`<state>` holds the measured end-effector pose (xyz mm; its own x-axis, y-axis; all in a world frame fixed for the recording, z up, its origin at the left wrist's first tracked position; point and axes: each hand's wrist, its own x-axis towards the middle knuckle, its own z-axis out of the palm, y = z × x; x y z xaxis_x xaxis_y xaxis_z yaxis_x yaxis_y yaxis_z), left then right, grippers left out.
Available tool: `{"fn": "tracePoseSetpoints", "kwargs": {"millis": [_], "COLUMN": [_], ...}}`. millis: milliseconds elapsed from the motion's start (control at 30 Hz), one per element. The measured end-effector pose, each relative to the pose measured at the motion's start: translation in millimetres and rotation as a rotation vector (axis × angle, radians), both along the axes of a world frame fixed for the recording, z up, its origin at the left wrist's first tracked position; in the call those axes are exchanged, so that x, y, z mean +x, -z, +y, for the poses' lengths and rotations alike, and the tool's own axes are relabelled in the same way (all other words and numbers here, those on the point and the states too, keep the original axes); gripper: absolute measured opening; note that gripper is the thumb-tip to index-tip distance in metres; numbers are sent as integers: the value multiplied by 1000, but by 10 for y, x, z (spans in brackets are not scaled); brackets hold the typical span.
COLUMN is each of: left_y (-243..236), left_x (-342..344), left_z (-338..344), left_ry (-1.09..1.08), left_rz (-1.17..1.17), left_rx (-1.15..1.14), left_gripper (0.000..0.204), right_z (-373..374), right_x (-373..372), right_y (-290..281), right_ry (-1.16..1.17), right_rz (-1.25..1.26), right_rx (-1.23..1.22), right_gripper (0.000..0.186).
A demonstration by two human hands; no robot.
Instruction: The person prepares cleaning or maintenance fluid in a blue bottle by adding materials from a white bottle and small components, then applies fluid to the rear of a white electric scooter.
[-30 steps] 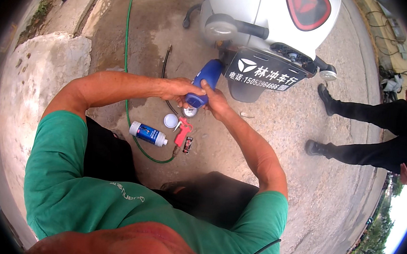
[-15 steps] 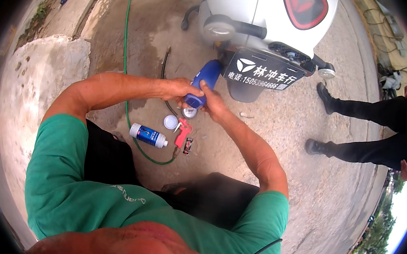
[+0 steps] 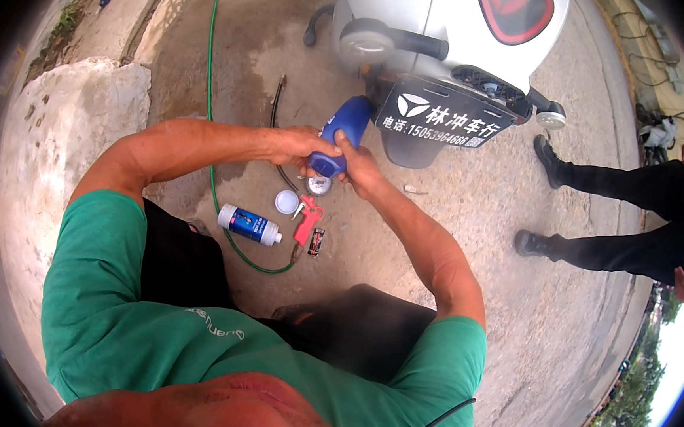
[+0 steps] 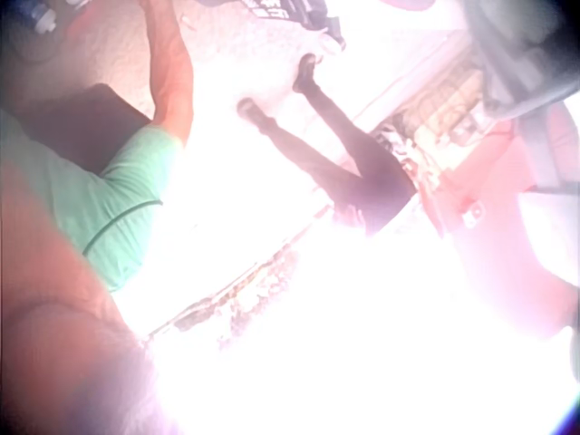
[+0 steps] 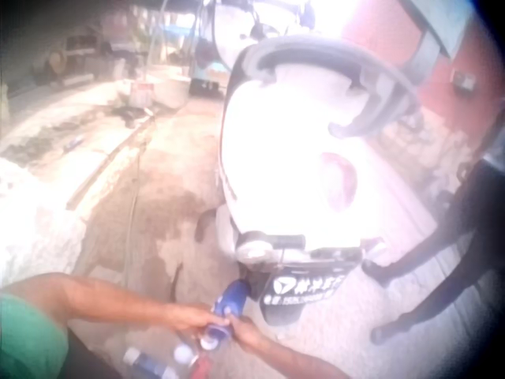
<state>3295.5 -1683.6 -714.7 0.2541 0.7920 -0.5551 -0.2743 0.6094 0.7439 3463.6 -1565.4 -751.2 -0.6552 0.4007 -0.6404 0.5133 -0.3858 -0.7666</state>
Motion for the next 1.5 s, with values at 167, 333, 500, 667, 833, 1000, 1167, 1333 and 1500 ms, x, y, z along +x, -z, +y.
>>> {"fn": "tracePoseSetpoints", "kwargs": {"millis": [167, 333, 500, 667, 833, 1000, 1167, 1333, 1500], "left_y": [10, 51, 54, 44, 113, 105, 95, 92, -138], "left_x": [0, -6, -30, 2, -32, -33, -36, -27, 31], "left_z": [2, -1, -6, 1, 12, 21, 36, 47, 21], "left_ry": [1, 1, 26, 9, 19, 24, 51, 85, 57], "left_rz": [10, 28, -32, 47, 67, 112, 143, 166, 233], "left_rx": [1, 11, 33, 2, 15, 6, -42, -67, -101], "left_gripper": [41, 42, 42, 42, 46, 49, 56, 63, 61], "right_z": [4, -14, -39, -28, -70, -87, -88, 23, 44], "right_x": [2, -7, -21, -7, -37, -37, -87, -171, -200], "right_y": [-5, -10, -44, -37, -102, -200, -347, -187, -57], "right_ry": [-5, -1, 16, 17, 13, 1, 111, 147, 151], "right_rz": [7, 9, -16, -30, -40, -42, -56, -55, -51], "right_rx": [-5, 10, 26, -1, -69, -84, -169, -215, -130], "right_gripper": [62, 61, 62, 65, 64, 62, 63, 69, 78]}}
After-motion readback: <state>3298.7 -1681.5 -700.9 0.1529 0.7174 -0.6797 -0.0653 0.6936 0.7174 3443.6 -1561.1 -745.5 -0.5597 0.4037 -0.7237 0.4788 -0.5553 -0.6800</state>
